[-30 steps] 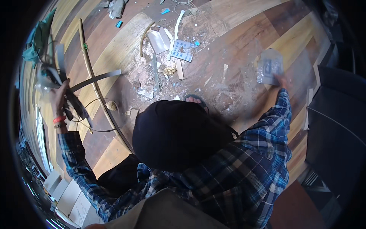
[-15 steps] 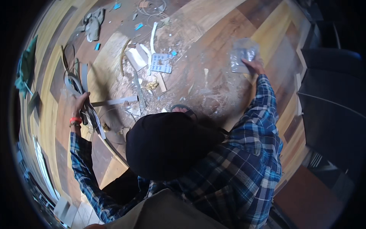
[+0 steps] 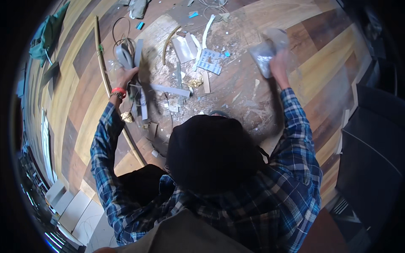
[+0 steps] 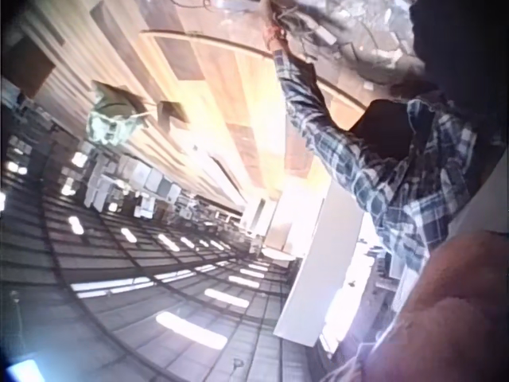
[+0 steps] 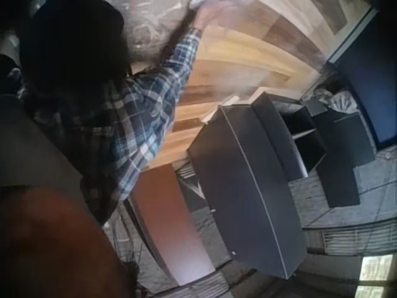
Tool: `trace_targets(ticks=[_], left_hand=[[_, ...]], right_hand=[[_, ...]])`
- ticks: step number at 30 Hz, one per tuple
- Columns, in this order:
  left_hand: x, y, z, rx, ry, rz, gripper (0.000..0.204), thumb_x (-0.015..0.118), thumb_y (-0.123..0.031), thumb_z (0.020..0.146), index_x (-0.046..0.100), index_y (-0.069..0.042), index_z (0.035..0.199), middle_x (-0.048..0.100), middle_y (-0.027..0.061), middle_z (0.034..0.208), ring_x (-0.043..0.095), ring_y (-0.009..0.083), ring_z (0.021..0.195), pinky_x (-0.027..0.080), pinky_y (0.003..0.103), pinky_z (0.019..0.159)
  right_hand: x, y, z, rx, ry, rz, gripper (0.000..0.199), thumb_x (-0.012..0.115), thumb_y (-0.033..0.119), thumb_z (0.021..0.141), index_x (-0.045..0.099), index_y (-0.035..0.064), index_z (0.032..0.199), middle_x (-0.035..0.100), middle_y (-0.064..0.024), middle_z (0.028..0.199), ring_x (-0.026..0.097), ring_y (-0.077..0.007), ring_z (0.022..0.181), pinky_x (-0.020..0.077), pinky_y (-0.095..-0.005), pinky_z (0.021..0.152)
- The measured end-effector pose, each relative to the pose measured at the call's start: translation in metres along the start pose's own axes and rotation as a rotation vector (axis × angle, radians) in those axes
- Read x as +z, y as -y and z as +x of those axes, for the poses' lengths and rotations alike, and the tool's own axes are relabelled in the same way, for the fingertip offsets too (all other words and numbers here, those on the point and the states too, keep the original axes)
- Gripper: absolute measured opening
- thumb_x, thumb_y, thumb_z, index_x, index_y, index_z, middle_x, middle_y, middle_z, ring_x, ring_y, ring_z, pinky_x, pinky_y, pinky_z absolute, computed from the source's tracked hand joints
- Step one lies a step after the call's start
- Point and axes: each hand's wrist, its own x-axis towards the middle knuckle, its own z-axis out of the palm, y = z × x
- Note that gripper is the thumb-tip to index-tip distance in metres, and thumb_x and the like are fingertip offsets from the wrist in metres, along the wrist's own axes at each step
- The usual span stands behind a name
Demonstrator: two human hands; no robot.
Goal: The recorder is picking up cardboard debris and sweeping a workshop floor into a trash bag.
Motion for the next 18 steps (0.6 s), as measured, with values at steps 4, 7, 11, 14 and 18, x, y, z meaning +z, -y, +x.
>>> trace_targets(ticks=[4, 7, 11, 14, 18], left_hand=[[0.057, -0.05, 0.011, 0.069, 0.022, -0.09, 0.05, 0.073, -0.041, 0.059, 0.066, 0.008, 0.067, 0.065, 0.0161, 0.058, 0.066, 0.0245, 0.055, 0.052, 0.036, 0.054], [0.054, -0.039, 0.004, 0.077, -0.026, -0.046, 0.047, 0.072, -0.039, 0.059, 0.065, 0.007, 0.065, 0.064, 0.0177, 0.06, 0.065, 0.0285, 0.056, 0.052, 0.037, 0.057], [0.059, -0.043, 0.011, 0.058, -0.041, -0.01, 0.051, 0.076, -0.042, 0.057, 0.066, 0.007, 0.069, 0.066, 0.0182, 0.066, 0.066, 0.0289, 0.06, 0.052, 0.038, 0.058], [0.06, -0.034, 0.011, 0.082, -0.093, -0.019, 0.048, 0.076, -0.039, 0.056, 0.064, 0.006, 0.067, 0.066, 0.0193, 0.067, 0.066, 0.032, 0.062, 0.052, 0.04, 0.059], [0.06, -0.039, 0.011, 0.039, -0.029, -0.013, 0.047, 0.076, -0.039, 0.056, 0.062, 0.005, 0.07, 0.066, 0.02, 0.068, 0.067, 0.0341, 0.065, 0.053, 0.04, 0.062]], right_hand=[[0.036, 0.074, 0.029, 0.106, 0.109, 0.092, 0.043, 0.052, 0.012, 0.085, 0.041, -0.0076, 0.122, 0.044, -0.0319, 0.123, 0.045, -0.0493, 0.111, 0.0395, -0.051, 0.095], [0.043, 0.198, 0.041, 0.223, 0.55, 0.168, 0.061, 0.054, 0.02, 0.086, 0.03, -0.0126, 0.132, 0.041, -0.0308, 0.127, 0.04, -0.0505, 0.12, 0.0358, -0.0567, 0.098], [0.04, 0.249, 0.032, -0.005, 0.618, -0.008, 0.107, 0.067, 0.06, 0.074, 0.021, -0.0086, 0.142, 0.035, -0.0281, 0.137, 0.037, -0.0472, 0.125, 0.0366, -0.0658, 0.089], [0.037, 0.247, 0.022, -0.112, 0.698, 0.029, 0.121, 0.08, 0.055, 0.063, 0.015, -0.0037, 0.147, 0.031, -0.0287, 0.14, 0.035, -0.0455, 0.126, 0.0348, -0.0671, 0.089], [0.044, 0.205, 0.019, -0.211, 0.591, 0.132, 0.104, 0.082, 0.026, 0.065, 0.02, -0.0037, 0.143, 0.044, -0.0328, 0.125, 0.046, -0.0476, 0.114, 0.0413, -0.0573, 0.086]])
